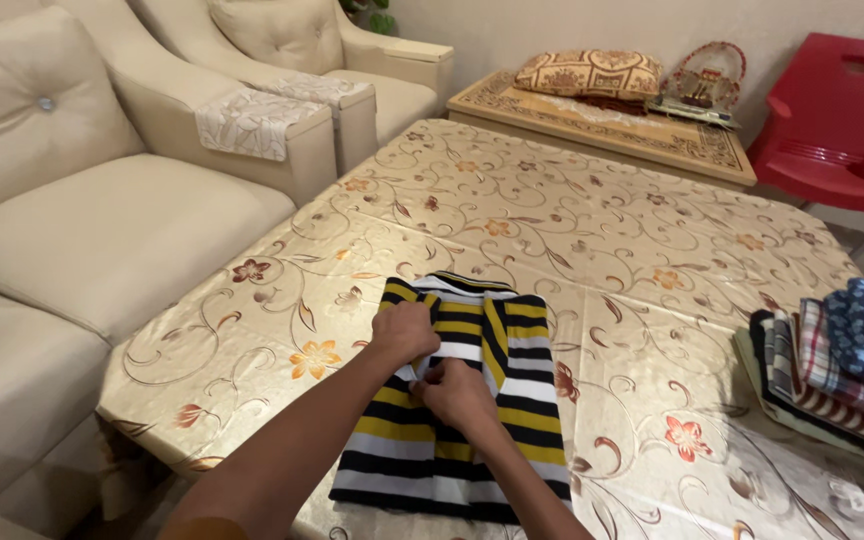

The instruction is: The person picks up a striped polo shirt, buttons the top buttons, spreads it flat on a table, and folds the sleeves and body into a compact square; they then pick up a blue button-down shirt, spread it flat, and begin folding it.

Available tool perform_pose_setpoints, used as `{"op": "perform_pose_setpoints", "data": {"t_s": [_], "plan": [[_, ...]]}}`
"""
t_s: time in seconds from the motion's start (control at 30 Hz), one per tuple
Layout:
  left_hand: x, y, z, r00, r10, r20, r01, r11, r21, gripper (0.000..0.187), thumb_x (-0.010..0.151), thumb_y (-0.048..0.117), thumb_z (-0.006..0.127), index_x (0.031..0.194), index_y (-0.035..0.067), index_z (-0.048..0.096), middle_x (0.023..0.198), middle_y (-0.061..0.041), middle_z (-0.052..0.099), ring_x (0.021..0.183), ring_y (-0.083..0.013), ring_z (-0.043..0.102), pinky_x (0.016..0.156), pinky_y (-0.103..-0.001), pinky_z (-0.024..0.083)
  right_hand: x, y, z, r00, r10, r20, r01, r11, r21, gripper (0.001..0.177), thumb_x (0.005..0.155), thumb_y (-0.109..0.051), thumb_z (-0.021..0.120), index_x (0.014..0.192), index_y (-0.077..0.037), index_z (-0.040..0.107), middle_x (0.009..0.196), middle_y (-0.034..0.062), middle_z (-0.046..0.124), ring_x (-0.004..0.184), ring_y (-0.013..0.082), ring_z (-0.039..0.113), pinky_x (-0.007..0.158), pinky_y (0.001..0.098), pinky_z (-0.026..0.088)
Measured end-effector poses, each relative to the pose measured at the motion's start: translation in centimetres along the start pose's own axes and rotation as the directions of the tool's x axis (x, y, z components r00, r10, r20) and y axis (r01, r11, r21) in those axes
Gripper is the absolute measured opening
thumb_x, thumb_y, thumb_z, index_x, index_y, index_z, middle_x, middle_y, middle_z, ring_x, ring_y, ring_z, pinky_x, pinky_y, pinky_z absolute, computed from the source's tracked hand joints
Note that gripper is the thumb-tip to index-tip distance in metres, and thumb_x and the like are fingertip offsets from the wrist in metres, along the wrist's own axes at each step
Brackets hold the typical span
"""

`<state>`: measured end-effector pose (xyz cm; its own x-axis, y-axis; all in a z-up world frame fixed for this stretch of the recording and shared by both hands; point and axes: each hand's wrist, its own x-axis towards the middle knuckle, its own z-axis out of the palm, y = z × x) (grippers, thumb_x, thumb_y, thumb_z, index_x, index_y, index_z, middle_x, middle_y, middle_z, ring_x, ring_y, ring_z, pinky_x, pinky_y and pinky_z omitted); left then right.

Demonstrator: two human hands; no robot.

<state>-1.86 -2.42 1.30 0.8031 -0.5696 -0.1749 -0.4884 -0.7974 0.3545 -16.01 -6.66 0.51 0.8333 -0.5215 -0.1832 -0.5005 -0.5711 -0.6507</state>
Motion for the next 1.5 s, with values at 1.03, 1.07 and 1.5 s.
{"op": "perform_pose_setpoints", "data": {"t_s": [1.03,1.07,1.5], "plan": [[2.8,7.7,5.9,0.978,0.159,-0.135,-0.196,0.925,-0.326,0.038,0.076,0.017,0.078,0.113,0.012,0.070,0.111,-0.016,0.073,0.110,-0.0354,0.068,0.094,-0.047,0.055,-4.4,3.2,-5.3,0.988,0.063,-0.141,-0.112,0.922,-0.372,0.062,0.070,-0.048,0.086,0.105,-0.003,0.064,0.095,0.0188,0.074,0.094,0.0352,0.073,0.081,0.0470,0.058],[3.0,7.3,5.7,0.965,0.186,-0.185,-0.241,0.906,-0.348,0.038,0.075,0.016,0.076,0.113,0.015,0.071,0.108,-0.015,0.075,0.109,-0.0339,0.069,0.094,-0.045,0.055,-4.3,3.2,-5.3,0.987,0.051,-0.152,-0.104,0.922,-0.372,0.055,0.071,-0.044,0.085,0.103,-0.004,0.065,0.093,0.0190,0.074,0.092,0.0355,0.073,0.080,0.0474,0.059],[-4.2,-0.3,0.9,0.861,0.442,-0.252,-0.468,0.882,-0.053,0.029,0.095,0.026,0.060,0.116,0.008,0.069,0.121,-0.013,0.071,0.125,-0.0299,0.062,0.110,-0.046,0.044,-1.8,4.8,-4.7,0.931,-0.207,-0.300,0.121,0.952,-0.281,0.026,0.094,-0.026,0.057,0.107,-0.008,0.072,0.111,0.0136,0.075,0.106,0.0316,0.071,0.094,0.0427,0.056]]}}
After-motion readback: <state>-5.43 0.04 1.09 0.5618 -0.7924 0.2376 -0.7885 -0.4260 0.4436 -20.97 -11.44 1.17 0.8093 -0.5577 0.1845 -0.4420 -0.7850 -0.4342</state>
